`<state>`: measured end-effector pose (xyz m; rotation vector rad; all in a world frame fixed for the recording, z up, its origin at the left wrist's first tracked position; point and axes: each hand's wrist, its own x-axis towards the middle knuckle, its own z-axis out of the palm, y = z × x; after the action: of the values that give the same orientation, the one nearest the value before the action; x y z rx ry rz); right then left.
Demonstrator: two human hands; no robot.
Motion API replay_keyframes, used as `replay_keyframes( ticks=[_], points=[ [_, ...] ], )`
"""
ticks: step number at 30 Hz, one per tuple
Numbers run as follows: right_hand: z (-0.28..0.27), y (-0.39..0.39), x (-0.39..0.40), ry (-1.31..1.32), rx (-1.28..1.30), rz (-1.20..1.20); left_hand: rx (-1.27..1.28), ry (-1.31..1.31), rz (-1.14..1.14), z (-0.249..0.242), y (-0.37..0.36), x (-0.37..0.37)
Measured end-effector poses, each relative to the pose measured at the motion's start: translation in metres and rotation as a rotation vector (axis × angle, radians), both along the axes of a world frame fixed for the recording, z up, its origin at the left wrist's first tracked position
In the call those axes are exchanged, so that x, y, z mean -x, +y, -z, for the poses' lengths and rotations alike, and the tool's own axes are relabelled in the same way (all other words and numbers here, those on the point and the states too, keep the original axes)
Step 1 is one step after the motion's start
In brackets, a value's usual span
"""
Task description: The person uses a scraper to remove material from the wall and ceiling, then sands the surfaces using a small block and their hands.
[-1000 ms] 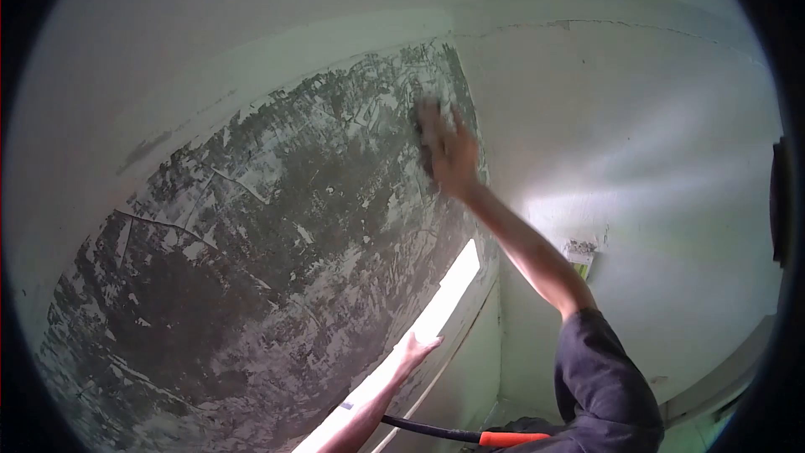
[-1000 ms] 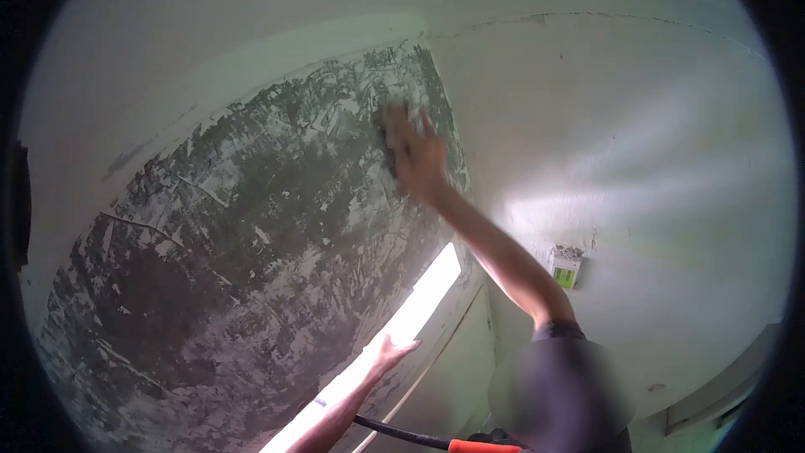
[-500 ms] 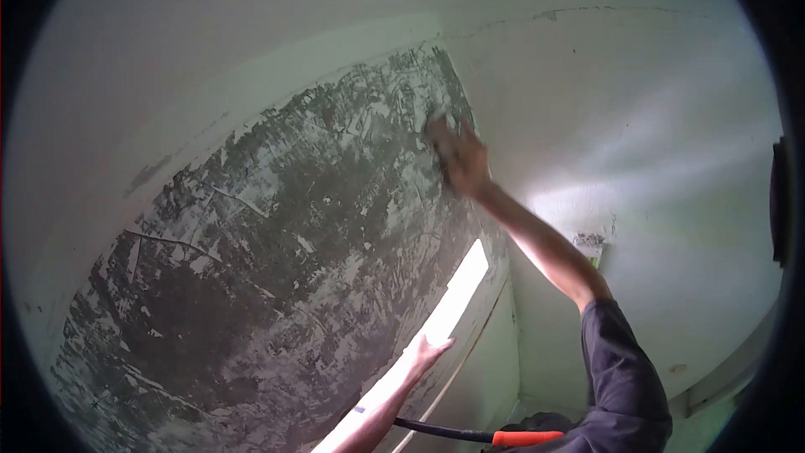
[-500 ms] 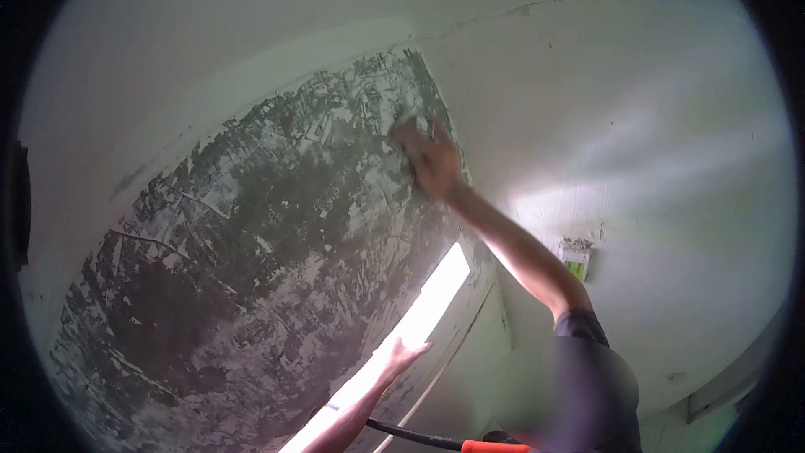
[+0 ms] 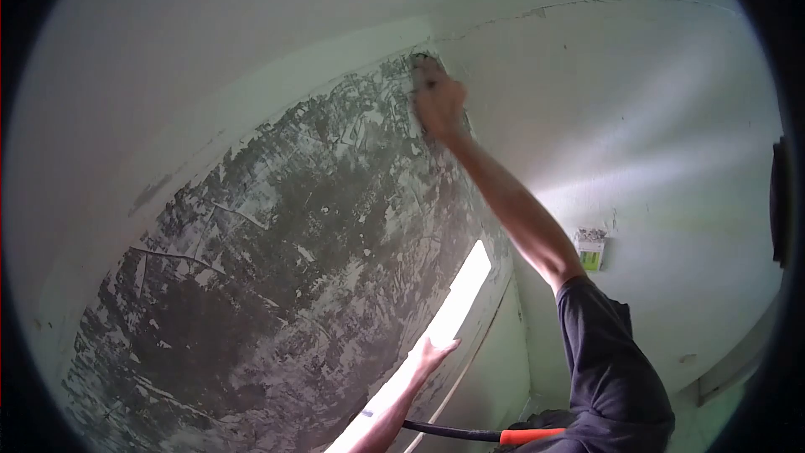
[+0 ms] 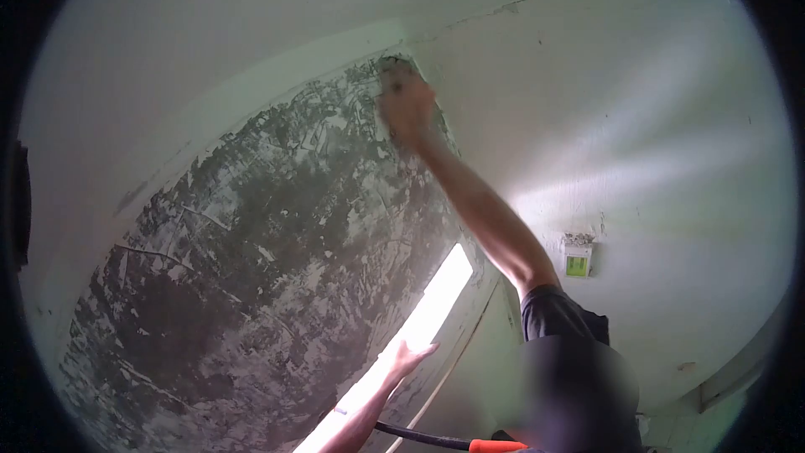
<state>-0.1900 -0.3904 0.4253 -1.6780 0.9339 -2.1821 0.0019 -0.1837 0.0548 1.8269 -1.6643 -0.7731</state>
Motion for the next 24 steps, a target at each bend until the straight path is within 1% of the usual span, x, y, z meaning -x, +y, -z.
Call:
replay_keyframes(
  ticks=[2, 3, 4, 5, 6, 7, 9, 10, 11, 12, 13, 14, 15, 16, 17, 18, 19, 20, 21, 22, 23, 24],
  points=[
    [0.006, 0.018, -0.031, -0.057, 0.332, 0.044, -0.001, 0.010, 0.036, 0.002, -0.002, 0.000],
    [0.010, 0.019, -0.030, -0.065, 0.338, 0.054, -0.008, 0.018, 0.065, 0.001, -0.004, -0.002],
    [0.014, 0.017, -0.029, 0.029, 0.511, 0.100, 0.001, 0.006, 0.075, -0.001, -0.009, -0.003],
    [0.018, 0.010, -0.027, 0.131, 0.676, 0.145, 0.068, 0.023, 0.097, 0.000, -0.012, -0.003],
    [0.019, -0.012, -0.007, 0.319, 0.535, 0.231, 0.118, 0.043, 0.112, 0.007, -0.004, -0.004],
    [0.013, -0.021, 0.006, 0.317, 0.527, 0.230, 0.111, 0.041, 0.112, 0.019, -0.004, -0.009],
    [0.002, -0.029, 0.019, 0.009, 0.085, 0.097, 0.109, -0.015, 0.055, 0.042, -0.017, -0.021],
    [0.001, -0.033, 0.007, -0.063, 0.109, 0.139, 0.112, -0.018, 0.057, 0.037, -0.012, -0.021],
    [-0.002, -0.019, 0.002, -0.066, 0.122, 0.146, 0.085, 0.008, 0.086, 0.021, -0.008, -0.016],
    [0.004, -0.003, -0.004, -0.007, 0.172, 0.098, 0.057, 0.039, 0.114, 0.012, -0.008, -0.010],
    [0.007, 0.009, -0.008, 0.046, 0.216, 0.050, 0.063, 0.033, 0.120, 0.015, -0.010, -0.009],
    [0.009, -0.005, -0.016, -0.006, 0.469, 0.217, 0.067, 0.026, 0.104, 0.021, -0.008, -0.012],
    [0.003, -0.024, -0.007, -0.018, 0.477, 0.226, 0.075, 0.020, 0.090, 0.025, -0.013, -0.014],
    [-0.002, -0.045, 0.009, 0.028, 0.377, 0.248, 0.092, 0.044, 0.105, 0.025, -0.012, -0.014],
    [-0.007, -0.041, 0.019, 0.079, 0.272, 0.262, 0.083, 0.040, 0.103, 0.025, -0.009, -0.012],
    [-0.011, -0.036, 0.026, 0.086, 0.030, 0.157, 0.044, 0.045, 0.072, 0.024, -0.010, -0.010],
    [-0.012, -0.035, 0.017, 0.083, 0.028, 0.152, 0.005, 0.049, 0.039, 0.023, -0.010, -0.010],
    [-0.014, -0.034, 0.006, 0.043, 0.045, 0.206, 0.007, 0.049, 0.037, 0.023, -0.012, -0.014],
    [-0.013, -0.033, 0.001, 0.009, 0.062, 0.262, 0.025, 0.026, 0.066, 0.026, -0.015, -0.016],
    [-0.007, -0.035, 0.000, 0.016, 0.062, 0.261, 0.041, 0.005, 0.095, 0.027, -0.015, -0.013],
    [-0.002, -0.037, 0.002, 0.142, 0.159, 0.335, 0.043, 0.001, 0.097, 0.028, -0.015, -0.012],
    [-0.001, -0.041, 0.007, 0.263, 0.259, 0.412, 0.118, 0.012, 0.075, 0.028, -0.015, -0.010]
  ],
)
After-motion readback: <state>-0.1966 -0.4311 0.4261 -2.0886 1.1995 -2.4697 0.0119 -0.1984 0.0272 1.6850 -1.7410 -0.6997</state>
